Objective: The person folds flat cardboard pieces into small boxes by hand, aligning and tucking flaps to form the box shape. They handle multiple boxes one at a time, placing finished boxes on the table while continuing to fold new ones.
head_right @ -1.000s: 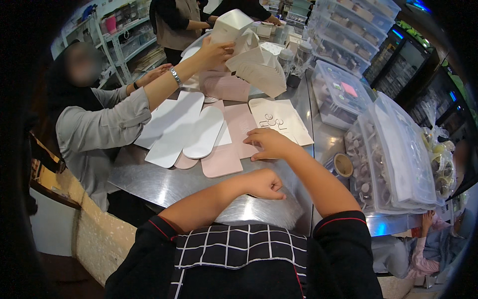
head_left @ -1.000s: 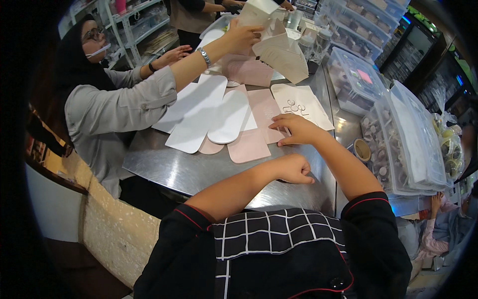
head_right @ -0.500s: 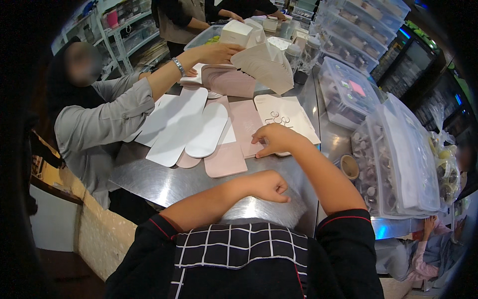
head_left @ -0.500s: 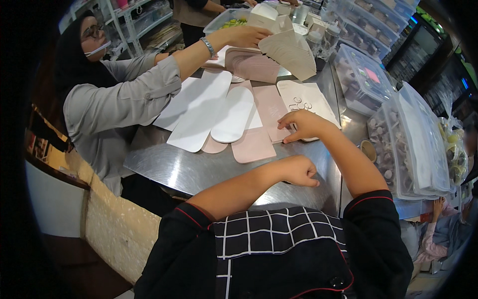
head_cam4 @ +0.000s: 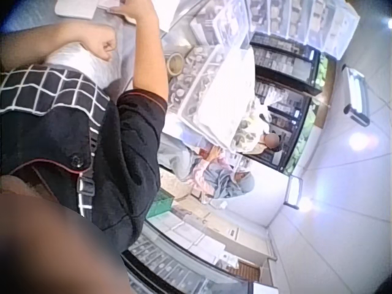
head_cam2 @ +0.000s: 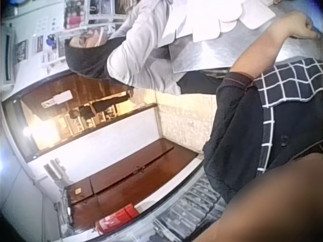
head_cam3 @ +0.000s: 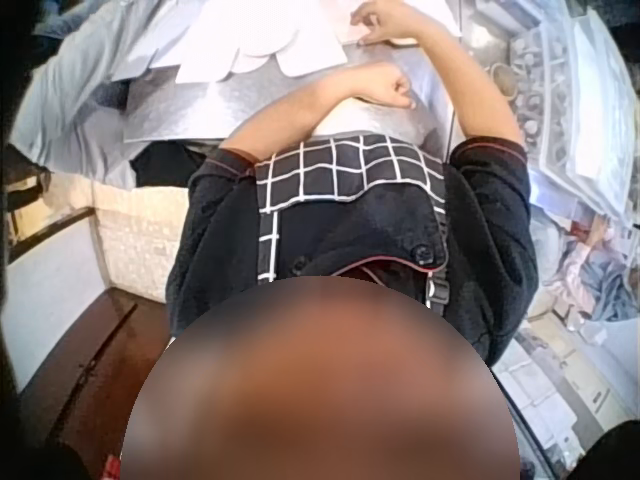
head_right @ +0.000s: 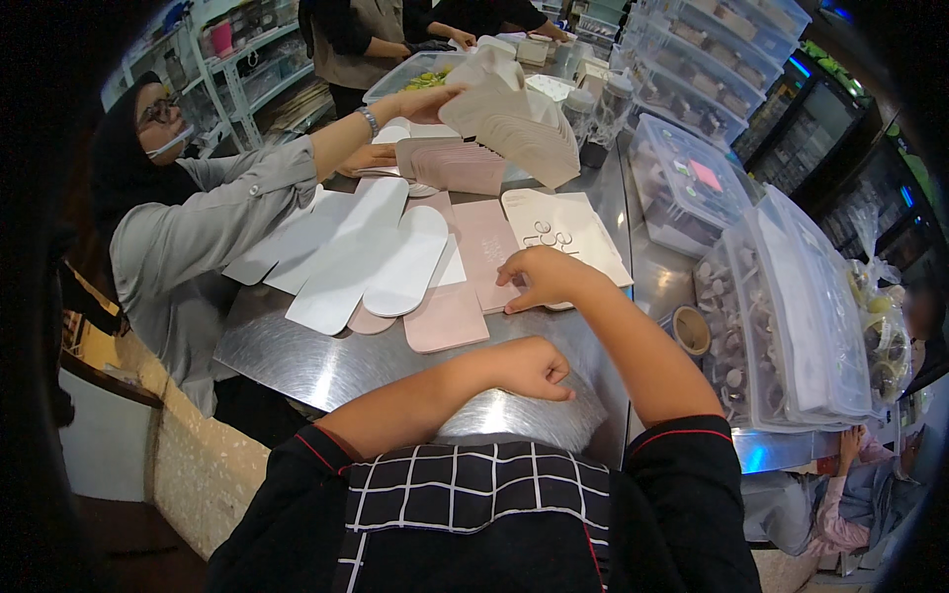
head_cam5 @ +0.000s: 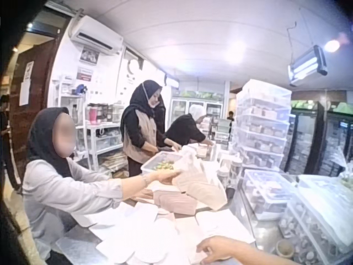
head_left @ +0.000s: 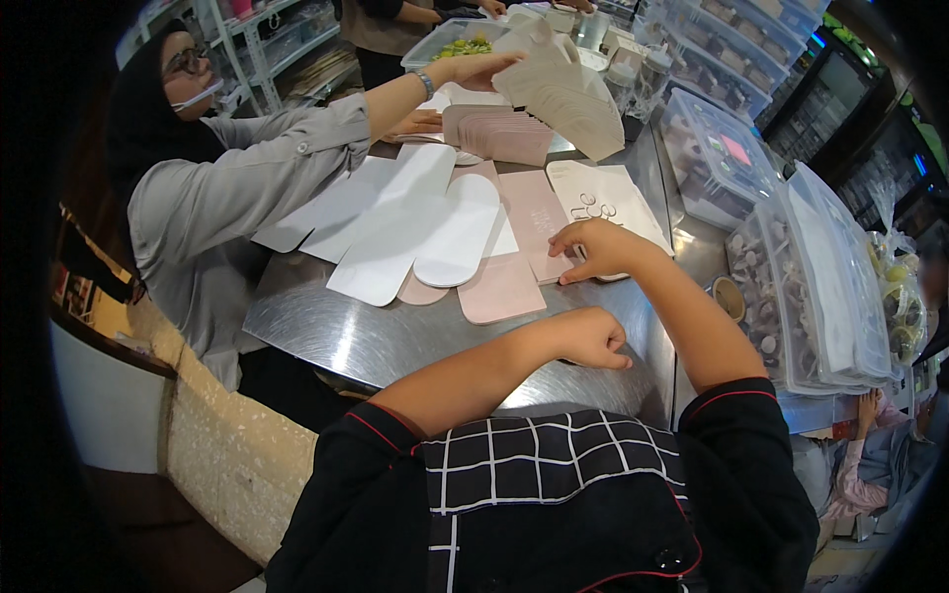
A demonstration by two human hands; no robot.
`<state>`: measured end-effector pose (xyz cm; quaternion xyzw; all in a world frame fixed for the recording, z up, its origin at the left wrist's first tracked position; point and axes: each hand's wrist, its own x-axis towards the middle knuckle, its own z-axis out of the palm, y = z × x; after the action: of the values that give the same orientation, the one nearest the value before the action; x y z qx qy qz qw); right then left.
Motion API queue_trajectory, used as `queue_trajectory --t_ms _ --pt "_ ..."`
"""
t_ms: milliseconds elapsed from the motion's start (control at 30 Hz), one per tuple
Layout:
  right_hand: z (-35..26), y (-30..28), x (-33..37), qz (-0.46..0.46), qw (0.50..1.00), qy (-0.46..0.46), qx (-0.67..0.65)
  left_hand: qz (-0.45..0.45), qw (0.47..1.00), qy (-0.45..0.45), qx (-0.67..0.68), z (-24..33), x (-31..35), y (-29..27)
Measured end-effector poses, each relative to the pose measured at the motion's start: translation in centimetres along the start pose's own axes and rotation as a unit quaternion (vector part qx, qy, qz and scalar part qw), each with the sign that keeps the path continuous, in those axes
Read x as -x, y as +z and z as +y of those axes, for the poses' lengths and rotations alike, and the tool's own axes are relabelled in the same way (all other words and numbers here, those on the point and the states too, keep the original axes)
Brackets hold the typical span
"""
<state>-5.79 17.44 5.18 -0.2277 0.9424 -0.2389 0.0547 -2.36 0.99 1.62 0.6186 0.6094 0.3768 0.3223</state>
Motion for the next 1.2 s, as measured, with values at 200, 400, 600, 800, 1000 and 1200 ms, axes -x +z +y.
queue_trajectory --t_ms 200,400,600,800,1000,1200 --pt "0.0 -0.2 0.1 -0.018 1.0 0.011 -0.012 0.0 1.0 0.009 -0.008 -0.1 0.1 0.0" --pt "-1.3 0.5 0.5 -0.03 0.999 0.039 0.005 -0.004 1.0 -0.016 0.001 -0.8 -0.3 0.7" --pt "-4.9 2.4 1.2 -0.038 0.977 0.024 0.208 -0.003 1.0 -0.002 -0.029 -0.9 -0.3 0.8" --pt "-6.4 2.1 0.5 -0.057 0.961 0.015 0.269 0.009 0.999 0.012 -0.048 -0.6 -0.2 0.8" --pt "-6.0 0.9 -0.2 -0.052 0.969 -0.01 0.241 -0.011 0.999 0.006 -0.05 -0.5 -0.1 0.5" --pt "-5.5 0.5 -0.6 -0.041 0.976 -0.007 0.212 -0.005 0.999 0.011 -0.036 -1.1 -0.4 0.8"
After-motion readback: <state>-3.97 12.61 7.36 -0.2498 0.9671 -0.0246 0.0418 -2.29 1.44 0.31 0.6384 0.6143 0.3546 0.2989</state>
